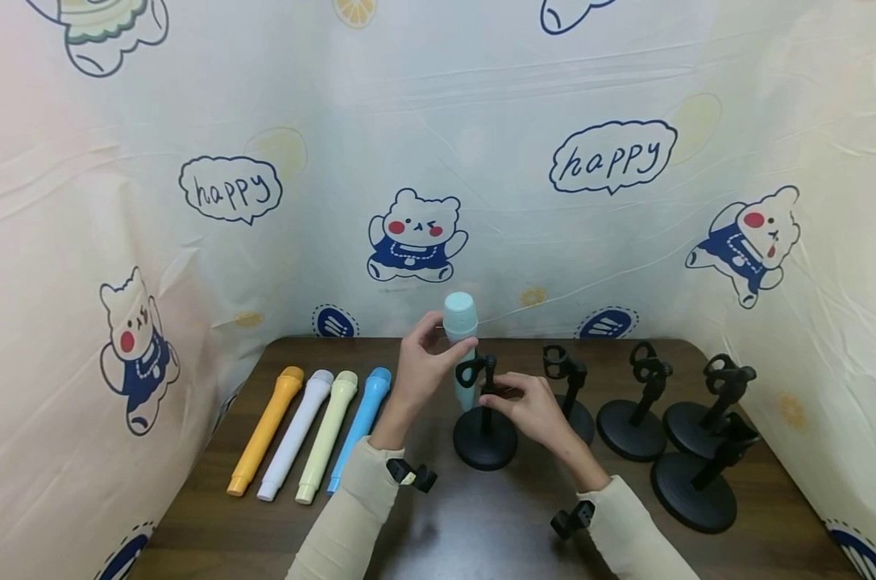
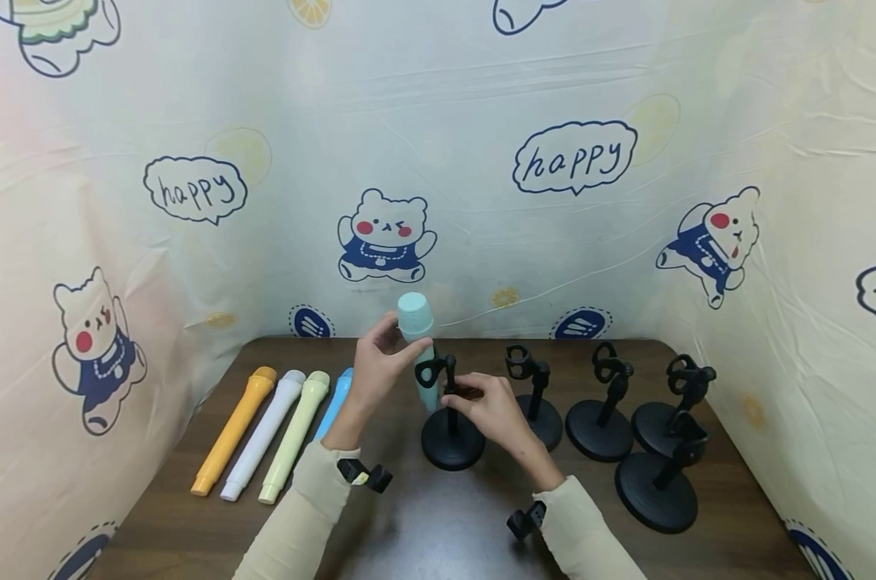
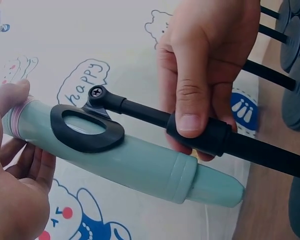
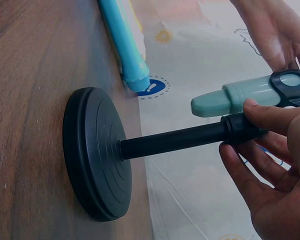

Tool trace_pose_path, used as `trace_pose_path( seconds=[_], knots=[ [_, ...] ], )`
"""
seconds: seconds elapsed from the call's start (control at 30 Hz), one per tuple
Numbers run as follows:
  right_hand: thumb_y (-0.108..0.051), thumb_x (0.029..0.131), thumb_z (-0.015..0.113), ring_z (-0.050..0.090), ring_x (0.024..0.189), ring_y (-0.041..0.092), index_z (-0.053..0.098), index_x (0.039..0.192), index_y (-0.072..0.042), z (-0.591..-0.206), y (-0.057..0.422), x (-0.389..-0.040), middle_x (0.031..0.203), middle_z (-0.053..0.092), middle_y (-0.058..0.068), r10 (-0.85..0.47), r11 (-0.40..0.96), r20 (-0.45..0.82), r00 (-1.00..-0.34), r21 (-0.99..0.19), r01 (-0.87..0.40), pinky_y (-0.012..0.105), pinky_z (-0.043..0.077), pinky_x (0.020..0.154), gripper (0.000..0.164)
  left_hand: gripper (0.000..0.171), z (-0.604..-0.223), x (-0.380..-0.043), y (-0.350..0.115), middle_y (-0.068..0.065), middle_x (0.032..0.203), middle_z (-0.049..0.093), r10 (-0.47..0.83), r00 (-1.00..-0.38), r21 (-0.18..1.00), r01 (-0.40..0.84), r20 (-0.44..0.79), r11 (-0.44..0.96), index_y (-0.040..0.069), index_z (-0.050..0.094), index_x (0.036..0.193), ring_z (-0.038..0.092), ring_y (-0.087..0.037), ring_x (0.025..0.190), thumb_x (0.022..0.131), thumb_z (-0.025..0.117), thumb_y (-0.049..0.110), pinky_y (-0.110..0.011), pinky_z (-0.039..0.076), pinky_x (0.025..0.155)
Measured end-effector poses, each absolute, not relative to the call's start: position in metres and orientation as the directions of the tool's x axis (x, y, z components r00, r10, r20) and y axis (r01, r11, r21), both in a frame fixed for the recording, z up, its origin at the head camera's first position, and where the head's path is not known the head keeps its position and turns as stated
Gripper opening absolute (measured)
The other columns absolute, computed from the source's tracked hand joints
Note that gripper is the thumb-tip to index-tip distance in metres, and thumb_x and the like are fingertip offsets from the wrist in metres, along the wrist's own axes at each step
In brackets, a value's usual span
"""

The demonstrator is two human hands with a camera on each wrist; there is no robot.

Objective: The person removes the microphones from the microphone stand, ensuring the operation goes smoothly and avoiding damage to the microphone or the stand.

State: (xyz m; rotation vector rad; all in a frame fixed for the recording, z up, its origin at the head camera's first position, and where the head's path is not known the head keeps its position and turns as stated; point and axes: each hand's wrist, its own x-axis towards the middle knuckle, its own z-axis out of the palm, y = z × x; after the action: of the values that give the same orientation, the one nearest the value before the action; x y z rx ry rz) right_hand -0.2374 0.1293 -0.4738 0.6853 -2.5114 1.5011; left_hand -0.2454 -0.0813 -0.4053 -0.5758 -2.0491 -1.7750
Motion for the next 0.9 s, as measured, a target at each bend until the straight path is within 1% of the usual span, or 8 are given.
trace_pose_path(
  seconds=[0.07, 0.3, 0.43, 0.5, 0.63, 0.73, 0.9],
  knots=[
    [-0.019, 0.093, 0.084, 0.078, 0.101, 0.02, 0.081, 0.118, -0.008, -0.473, 0.129, -0.238, 0.11, 0.081, 0.001, -0.308, 0.403, 0.336, -0.89, -0.801, -0.442, 0.044, 0.065, 0.089, 0.027, 0.046, -0.403, -0.246, -0.081, -0.008, 0.132, 0.067, 0.061, -0.85, 0.842, 0.527, 0.523, 0.12, 0.013, 0.067, 0.137, 0.067, -0.025, 0.117, 0.094, 0.083, 0.014, -0.041, 0.059, 0.102],
    [-0.017, 0.093, 0.084, 0.078, 0.102, 0.02, 0.081, 0.118, -0.009, -0.474, 0.13, -0.237, 0.112, 0.081, 0.001, -0.304, 0.415, 0.331, -0.893, -0.798, -0.437, 0.039, 0.064, 0.088, 0.026, 0.045, -0.395, -0.247, -0.081, -0.011, 0.133, 0.067, 0.056, -0.838, 0.833, 0.546, 0.543, 0.094, 0.011, 0.066, 0.138, 0.067, -0.027, 0.114, 0.095, 0.081, 0.012, -0.043, 0.061, 0.1],
    [-0.019, 0.093, 0.084, 0.078, 0.103, 0.02, 0.081, 0.118, -0.01, -0.473, 0.13, -0.237, 0.112, 0.081, 0.0, -0.306, 0.417, 0.326, -0.894, -0.798, -0.434, 0.037, 0.064, 0.089, 0.027, 0.045, -0.391, -0.248, -0.081, -0.01, 0.133, 0.068, 0.054, -0.83, 0.825, 0.558, 0.556, 0.084, 0.01, 0.066, 0.138, 0.066, -0.025, 0.113, 0.096, 0.081, 0.013, -0.039, 0.059, 0.1],
    [-0.021, 0.094, 0.084, 0.078, 0.104, 0.02, 0.081, 0.119, -0.011, -0.473, 0.13, -0.236, 0.112, 0.081, 0.0, -0.308, 0.416, 0.329, -0.892, -0.797, -0.438, 0.036, 0.064, 0.088, 0.027, 0.045, -0.388, -0.249, -0.081, -0.012, 0.134, 0.067, 0.054, -0.822, 0.819, 0.569, 0.567, 0.07, 0.008, 0.065, 0.138, 0.066, -0.024, 0.113, 0.096, 0.08, 0.011, -0.034, 0.058, 0.1],
    [-0.024, 0.094, 0.083, 0.078, 0.103, 0.021, 0.081, 0.119, -0.012, -0.473, 0.13, -0.236, 0.112, 0.081, 0.0, -0.31, 0.415, 0.329, -0.892, -0.797, -0.438, 0.035, 0.064, 0.088, 0.027, 0.046, -0.38, -0.251, -0.081, -0.014, 0.136, 0.067, 0.05, -0.816, 0.814, 0.578, 0.576, 0.055, 0.006, 0.064, 0.14, 0.065, -0.024, 0.115, 0.096, 0.079, 0.01, -0.032, 0.056, 0.102],
    [-0.024, 0.094, 0.084, 0.078, 0.103, 0.02, 0.081, 0.119, -0.011, -0.472, 0.131, -0.236, 0.112, 0.08, 0.0, -0.307, 0.416, 0.325, -0.894, -0.8, -0.433, 0.035, 0.064, 0.088, 0.028, 0.047, -0.375, -0.252, -0.081, -0.015, 0.137, 0.067, 0.041, -0.822, 0.821, 0.569, 0.567, 0.051, 0.005, 0.063, 0.141, 0.065, -0.026, 0.117, 0.096, 0.079, 0.011, -0.037, 0.055, 0.105],
    [-0.025, 0.093, 0.084, 0.078, 0.103, 0.02, 0.082, 0.118, -0.016, -0.473, 0.131, -0.236, 0.113, 0.08, 0.0, -0.303, 0.414, 0.317, -0.899, -0.806, -0.424, 0.034, 0.064, 0.088, 0.026, 0.046, -0.366, -0.252, -0.081, -0.016, 0.137, 0.066, 0.018, -0.823, 0.823, 0.568, 0.568, 0.022, 0.004, 0.064, 0.14, 0.065, -0.026, 0.117, 0.097, 0.078, 0.011, -0.044, 0.055, 0.108]
  ],
)
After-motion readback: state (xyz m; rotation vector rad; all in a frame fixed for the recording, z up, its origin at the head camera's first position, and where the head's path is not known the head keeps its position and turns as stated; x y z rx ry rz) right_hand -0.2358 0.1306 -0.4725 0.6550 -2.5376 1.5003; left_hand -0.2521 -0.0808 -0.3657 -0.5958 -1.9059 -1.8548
